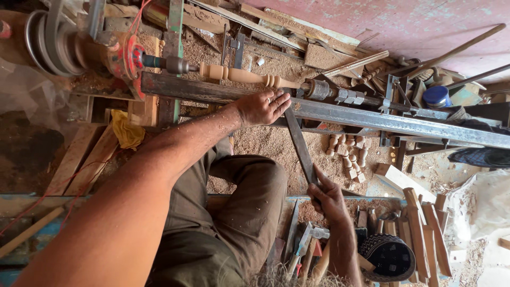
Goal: The person shapes a rotating wooden spindle on a lathe using a chisel and a file. They hold the tool against the spinning wood to carve decorative beads and smooth the surface, then switch to a file to refine the shape.
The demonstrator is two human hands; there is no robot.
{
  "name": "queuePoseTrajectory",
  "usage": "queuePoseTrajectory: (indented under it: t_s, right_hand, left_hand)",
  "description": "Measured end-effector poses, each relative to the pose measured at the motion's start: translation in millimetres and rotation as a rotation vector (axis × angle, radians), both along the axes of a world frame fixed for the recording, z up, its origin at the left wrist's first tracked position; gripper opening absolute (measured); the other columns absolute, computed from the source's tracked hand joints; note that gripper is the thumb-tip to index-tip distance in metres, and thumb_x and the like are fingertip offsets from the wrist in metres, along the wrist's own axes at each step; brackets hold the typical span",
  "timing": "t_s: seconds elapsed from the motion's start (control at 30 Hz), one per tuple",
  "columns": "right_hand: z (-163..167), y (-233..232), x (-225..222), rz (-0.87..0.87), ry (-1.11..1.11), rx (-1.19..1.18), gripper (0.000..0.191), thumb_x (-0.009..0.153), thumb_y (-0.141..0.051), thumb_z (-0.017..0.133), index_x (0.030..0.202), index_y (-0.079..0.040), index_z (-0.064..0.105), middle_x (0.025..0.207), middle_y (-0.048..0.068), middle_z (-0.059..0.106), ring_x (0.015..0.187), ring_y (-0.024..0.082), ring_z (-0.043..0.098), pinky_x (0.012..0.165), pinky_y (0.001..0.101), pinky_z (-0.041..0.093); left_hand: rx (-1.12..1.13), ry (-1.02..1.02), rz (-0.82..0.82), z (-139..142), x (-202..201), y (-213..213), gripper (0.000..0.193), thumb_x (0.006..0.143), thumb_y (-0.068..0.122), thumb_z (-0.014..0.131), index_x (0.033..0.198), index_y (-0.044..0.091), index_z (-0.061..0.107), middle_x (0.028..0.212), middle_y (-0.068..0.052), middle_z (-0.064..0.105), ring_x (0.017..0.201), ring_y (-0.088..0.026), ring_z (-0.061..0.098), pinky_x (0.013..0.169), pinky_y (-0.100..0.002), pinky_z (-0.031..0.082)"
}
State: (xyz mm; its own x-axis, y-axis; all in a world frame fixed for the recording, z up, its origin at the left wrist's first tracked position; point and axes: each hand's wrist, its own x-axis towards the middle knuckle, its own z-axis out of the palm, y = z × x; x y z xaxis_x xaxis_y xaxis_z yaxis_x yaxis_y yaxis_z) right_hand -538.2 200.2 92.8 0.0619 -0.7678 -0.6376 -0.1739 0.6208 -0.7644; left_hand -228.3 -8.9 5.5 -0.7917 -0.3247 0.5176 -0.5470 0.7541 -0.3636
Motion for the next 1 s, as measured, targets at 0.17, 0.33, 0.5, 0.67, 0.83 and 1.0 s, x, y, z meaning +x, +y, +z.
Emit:
queuePoseTrajectory:
  t_s: [0.17,0.33,0.5,0.67,0.83,1.0]
  right_hand:
    - [-3,23,25,-0.084,0.067,0.018,0.061,0.096,-0.012,0.062,0.155,-0.022,0.047,0.064,0.003,0.065,0.039,0.007,0.043,0.032,0.0235,0.037]
    - [-7,39,56,-0.201,0.030,-0.002,0.061,0.095,-0.010,0.063,0.153,-0.024,0.048,0.068,0.003,0.069,0.039,0.007,0.044,0.032,0.0231,0.036]
    - [-18,60,106,-0.342,-0.033,-0.108,0.064,0.095,-0.009,0.064,0.155,-0.021,0.047,0.067,0.002,0.066,0.041,0.006,0.046,0.033,0.0220,0.036]
    - [-32,116,135,-0.463,-0.030,-0.228,0.069,0.091,-0.010,0.072,0.153,-0.008,0.043,0.078,0.004,0.068,0.054,0.007,0.057,0.043,0.0228,0.043]
    - [-40,232,97,-0.435,0.468,0.104,0.048,0.091,-0.011,0.083,0.132,0.009,0.066,0.075,0.028,0.065,0.061,0.024,0.052,0.051,0.0346,0.037]
    - [-73,320,66,-0.245,0.753,0.146,0.044,0.088,-0.012,0.082,0.124,0.007,0.066,0.077,0.026,0.065,0.064,0.025,0.054,0.055,0.0364,0.040]
  left_hand:
    - [0.016,0.003,-0.017,3,0,0,0.033,0.096,0.010,0.070,0.128,0.007,0.070,0.130,-0.010,0.071,0.119,-0.023,0.070,0.103,-0.034,0.058]
    - [0.010,0.003,-0.014,3,-2,-2,0.033,0.096,0.010,0.070,0.129,0.010,0.069,0.132,-0.007,0.070,0.123,-0.022,0.068,0.106,-0.035,0.056]
    - [0.036,0.046,-0.040,16,0,1,0.034,0.100,0.013,0.072,0.134,0.011,0.070,0.139,-0.005,0.069,0.130,-0.024,0.062,0.111,-0.040,0.048]
    - [0.062,0.173,-0.281,37,13,9,0.034,0.096,0.033,0.069,0.125,0.015,0.073,0.134,-0.003,0.071,0.124,-0.022,0.064,0.112,-0.046,0.043]
    - [0.439,-0.038,-0.419,20,28,101,0.034,0.096,0.015,0.063,0.063,0.022,0.057,0.089,-0.004,0.068,0.083,-0.023,0.059,0.087,-0.050,0.042]
    - [1.363,-0.001,0.099,-32,48,233,0.029,0.065,0.016,0.071,0.091,0.003,0.075,0.073,-0.015,0.066,0.080,-0.035,0.069,0.088,-0.062,0.053]
